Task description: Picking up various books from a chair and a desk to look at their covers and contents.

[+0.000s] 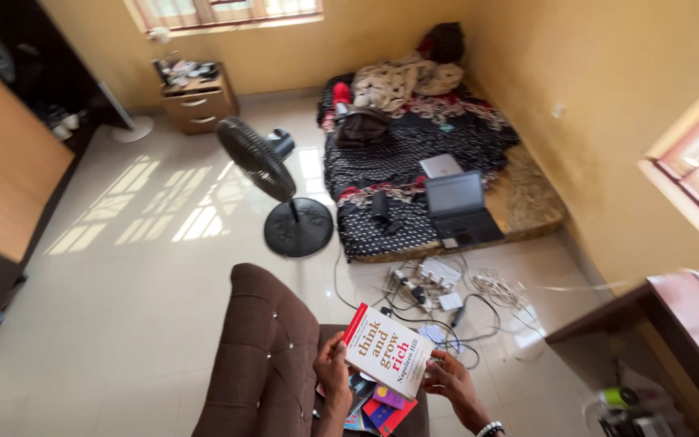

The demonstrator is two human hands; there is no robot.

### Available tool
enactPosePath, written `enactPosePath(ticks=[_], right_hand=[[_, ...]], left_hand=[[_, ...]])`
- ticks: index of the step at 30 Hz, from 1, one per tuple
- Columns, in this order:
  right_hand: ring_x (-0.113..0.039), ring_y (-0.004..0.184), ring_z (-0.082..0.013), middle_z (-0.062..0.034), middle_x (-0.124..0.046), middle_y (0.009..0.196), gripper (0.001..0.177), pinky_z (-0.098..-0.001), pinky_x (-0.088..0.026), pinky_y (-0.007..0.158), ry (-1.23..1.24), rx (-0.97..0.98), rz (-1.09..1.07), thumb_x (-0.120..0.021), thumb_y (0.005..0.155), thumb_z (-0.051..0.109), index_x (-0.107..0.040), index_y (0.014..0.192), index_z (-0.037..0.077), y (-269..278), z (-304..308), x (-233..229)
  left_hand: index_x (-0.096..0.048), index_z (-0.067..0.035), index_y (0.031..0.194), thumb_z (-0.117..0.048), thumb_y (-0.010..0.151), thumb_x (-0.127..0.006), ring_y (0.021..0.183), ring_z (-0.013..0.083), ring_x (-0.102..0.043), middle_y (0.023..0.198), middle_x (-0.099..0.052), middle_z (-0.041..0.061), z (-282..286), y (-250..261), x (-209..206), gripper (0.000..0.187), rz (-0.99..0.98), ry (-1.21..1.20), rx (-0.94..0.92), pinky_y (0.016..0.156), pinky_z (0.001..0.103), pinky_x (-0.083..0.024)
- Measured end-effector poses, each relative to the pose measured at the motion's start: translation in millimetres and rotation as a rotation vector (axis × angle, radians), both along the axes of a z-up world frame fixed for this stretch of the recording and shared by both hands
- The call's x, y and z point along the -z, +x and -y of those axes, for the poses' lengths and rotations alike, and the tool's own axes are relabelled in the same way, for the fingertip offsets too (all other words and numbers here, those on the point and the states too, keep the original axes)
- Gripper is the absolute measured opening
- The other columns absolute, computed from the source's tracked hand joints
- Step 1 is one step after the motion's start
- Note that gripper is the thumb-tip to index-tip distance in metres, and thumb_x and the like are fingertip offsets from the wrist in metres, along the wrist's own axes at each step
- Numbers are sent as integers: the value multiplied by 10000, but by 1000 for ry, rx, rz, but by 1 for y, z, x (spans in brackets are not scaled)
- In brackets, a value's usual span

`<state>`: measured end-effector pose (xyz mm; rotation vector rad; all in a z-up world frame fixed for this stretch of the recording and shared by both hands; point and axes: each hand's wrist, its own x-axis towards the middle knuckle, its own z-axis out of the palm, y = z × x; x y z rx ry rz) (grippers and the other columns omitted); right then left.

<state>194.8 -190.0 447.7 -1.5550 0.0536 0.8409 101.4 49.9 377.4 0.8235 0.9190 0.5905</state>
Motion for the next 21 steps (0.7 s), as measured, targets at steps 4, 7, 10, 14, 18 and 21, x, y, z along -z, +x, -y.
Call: enactPosePath(ticks=[4,7,10,14,18,21], right_hand=[[-720,841,-164,-70,-751,995,461,-349,-590,794,88,42,-22,-644,929,340,-619,1286,51,2,33,-13],[-709,819,-153,-67,-740,968,435,-354,-605,798,145,62,14,-648,956,328,-638,1239,-1,2,55,-22],[-705,811,-159,-73,-749,982,411,-363,-613,788,223,57,20,-637,980,337,-620,1190,-16,5,76,-47],[-732,837,-163,-90,-786,1001,435,-342,-617,777,208,-53,-7,-604,964,333,-708,1208,-11,0,107,-80],[-767,929,-202,-124,-794,1067,399,-386,-640,830,232,-157,-56,-627,939,232,-681,1237,-28,1,137,-68],[-746,976,-195,-149,-768,1126,409,-364,-612,875,276,-19,-68,-678,965,183,-649,1306,-42,-9,161,-57]], left_hand=[[-723,-26,1192,-67,966,-621,783,117,-687,986,-731,55,18,20,-5,252,74,-20,117,582,292,-592],[-710,-73,1219,-93,960,-593,753,119,-654,967,-720,21,32,26,-44,285,38,-36,230,551,306,-573],[-694,-82,1251,-70,951,-598,759,85,-639,935,-684,17,46,46,-43,315,124,-4,277,551,274,-577],[-672,-75,1302,-34,940,-635,769,59,-596,923,-673,7,79,68,-24,366,313,81,303,658,196,-500],[-730,-65,1296,-98,973,-672,628,67,-329,793,-498,-30,120,75,-49,330,145,162,399,527,243,-266],[-695,-63,1280,-106,972,-676,666,32,-419,817,-566,-57,152,85,-52,311,281,158,510,573,203,-344]])
